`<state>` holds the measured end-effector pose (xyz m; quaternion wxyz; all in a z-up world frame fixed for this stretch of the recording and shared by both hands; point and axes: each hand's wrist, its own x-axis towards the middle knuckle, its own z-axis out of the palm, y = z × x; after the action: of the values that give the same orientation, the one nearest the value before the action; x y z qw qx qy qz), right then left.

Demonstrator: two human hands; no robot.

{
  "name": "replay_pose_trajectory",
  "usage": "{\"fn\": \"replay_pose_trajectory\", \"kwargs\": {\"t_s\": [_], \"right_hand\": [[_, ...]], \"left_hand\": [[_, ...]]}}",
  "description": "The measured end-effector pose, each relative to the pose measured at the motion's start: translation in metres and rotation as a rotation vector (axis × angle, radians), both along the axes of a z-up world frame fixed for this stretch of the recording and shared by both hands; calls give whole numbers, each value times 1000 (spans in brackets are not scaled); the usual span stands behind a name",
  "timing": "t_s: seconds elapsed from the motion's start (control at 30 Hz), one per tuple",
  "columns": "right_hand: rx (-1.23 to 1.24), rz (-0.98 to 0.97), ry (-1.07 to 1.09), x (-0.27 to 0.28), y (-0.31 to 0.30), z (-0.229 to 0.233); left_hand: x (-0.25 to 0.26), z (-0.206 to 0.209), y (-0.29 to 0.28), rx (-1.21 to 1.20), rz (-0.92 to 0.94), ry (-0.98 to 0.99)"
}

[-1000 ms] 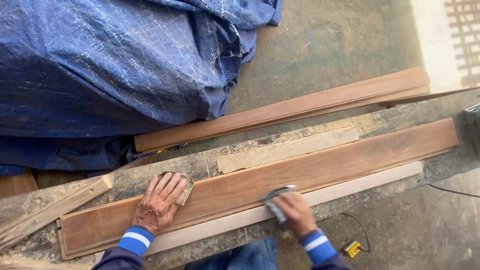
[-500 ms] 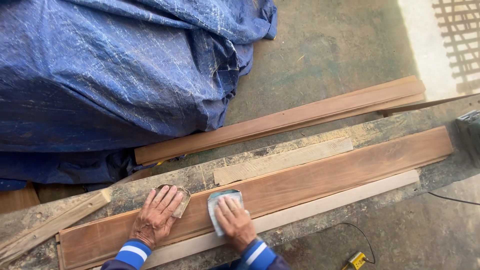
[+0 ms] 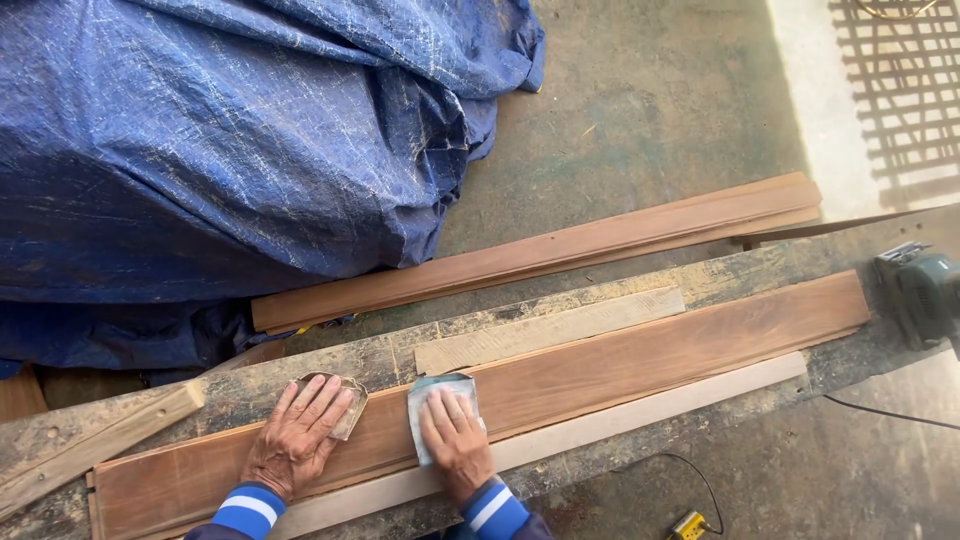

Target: Sanding wooden planks manually using sandpaper on a workbench.

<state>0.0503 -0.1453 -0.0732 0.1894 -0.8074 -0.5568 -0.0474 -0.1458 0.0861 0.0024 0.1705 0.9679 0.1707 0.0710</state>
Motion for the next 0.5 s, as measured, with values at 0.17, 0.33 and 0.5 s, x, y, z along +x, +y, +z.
{"fn": "replay_pose_trajectory", "kwargs": {"t_s": [0.17,0.33,0.5], "right_hand": [[58,-109,-19,144,-85,5],[-59,-648,-101,232,-121,19],[76,-220,10,41,-14,26]], "left_hand": [[2,-1,0,3,-2,12],[0,-1,2,11,11,37],[-1,-4,-4,47,15,32]]}}
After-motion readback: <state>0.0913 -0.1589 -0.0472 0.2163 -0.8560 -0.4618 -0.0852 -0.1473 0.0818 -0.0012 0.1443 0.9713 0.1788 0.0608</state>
